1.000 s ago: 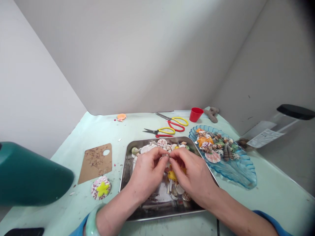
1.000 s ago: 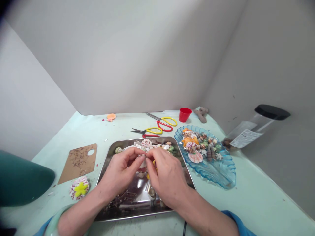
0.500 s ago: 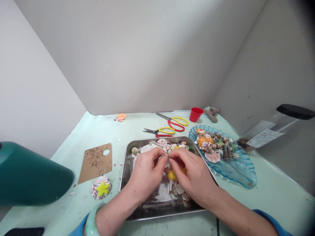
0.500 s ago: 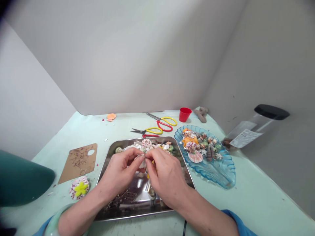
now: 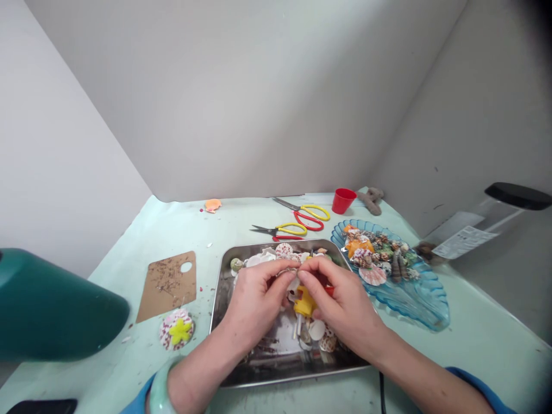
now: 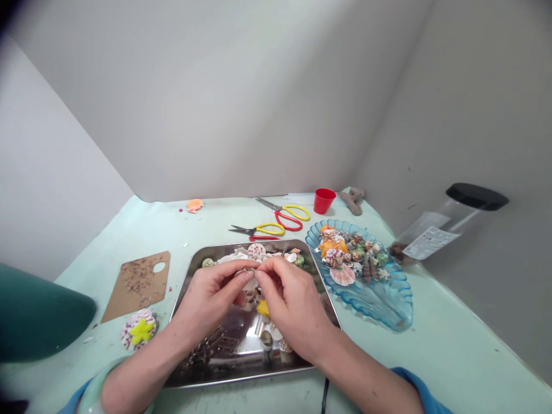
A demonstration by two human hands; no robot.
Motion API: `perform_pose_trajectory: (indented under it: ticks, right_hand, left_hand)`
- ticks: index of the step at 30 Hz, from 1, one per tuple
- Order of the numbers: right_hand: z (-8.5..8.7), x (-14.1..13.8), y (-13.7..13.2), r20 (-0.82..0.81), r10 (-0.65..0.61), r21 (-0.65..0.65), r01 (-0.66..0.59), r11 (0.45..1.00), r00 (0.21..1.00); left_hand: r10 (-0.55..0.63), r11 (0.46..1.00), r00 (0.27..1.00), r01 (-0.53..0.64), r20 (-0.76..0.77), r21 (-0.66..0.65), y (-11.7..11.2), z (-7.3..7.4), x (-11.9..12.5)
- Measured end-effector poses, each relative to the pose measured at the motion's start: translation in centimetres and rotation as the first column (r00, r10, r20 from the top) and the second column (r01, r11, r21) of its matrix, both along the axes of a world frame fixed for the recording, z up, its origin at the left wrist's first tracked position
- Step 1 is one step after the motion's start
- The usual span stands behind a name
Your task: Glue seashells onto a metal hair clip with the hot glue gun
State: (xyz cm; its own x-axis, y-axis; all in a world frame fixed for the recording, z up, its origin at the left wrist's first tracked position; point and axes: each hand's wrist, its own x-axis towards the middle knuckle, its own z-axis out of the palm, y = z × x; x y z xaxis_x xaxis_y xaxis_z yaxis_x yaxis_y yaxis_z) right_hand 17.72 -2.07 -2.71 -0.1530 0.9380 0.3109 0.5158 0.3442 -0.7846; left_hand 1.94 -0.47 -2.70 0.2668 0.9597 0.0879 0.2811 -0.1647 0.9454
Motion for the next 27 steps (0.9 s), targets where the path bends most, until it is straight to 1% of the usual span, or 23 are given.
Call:
perform_pose_trajectory:
  ticks: [5,12,19,22,27]
  right_hand:
    - [-0.18,-0.01,0.09,0.018,-0.001,-0.033,0.002,0.999,1.000]
    - [-0.30,0.03,0.10,0.038,0.001,-0.045,0.001,0.999,0.999]
    - [-0.31,0.07,0.09,0.045,0.025,-0.050,-0.022,0.999,0.999]
    - [-0.35,0.07,0.20,0.031,0.026,-0.058,-0.024,0.998,0.999]
    - [-0.63,0.16,0.28,0.014,0.029,-0.073,-0.027,0.997,0.999]
  left_hand:
    - [-0.011,0.998,0.996,0.017,-0.088,0.067,-0.11,0.16,-0.08]
    - [0.049,0.997,0.988,-0.041,-0.149,0.062,-0.09,0.58,0.08]
    - [0.038,0.996,0.976,-0.020,-0.214,0.089,-0.21,0.69,-0.05]
    - [0.040,0.995,0.973,-0.017,-0.228,0.102,-0.24,0.69,-0.03]
    - [0.035,0.994,0.977,-0.013,-0.209,0.105,-0.22,0.68,-0.09]
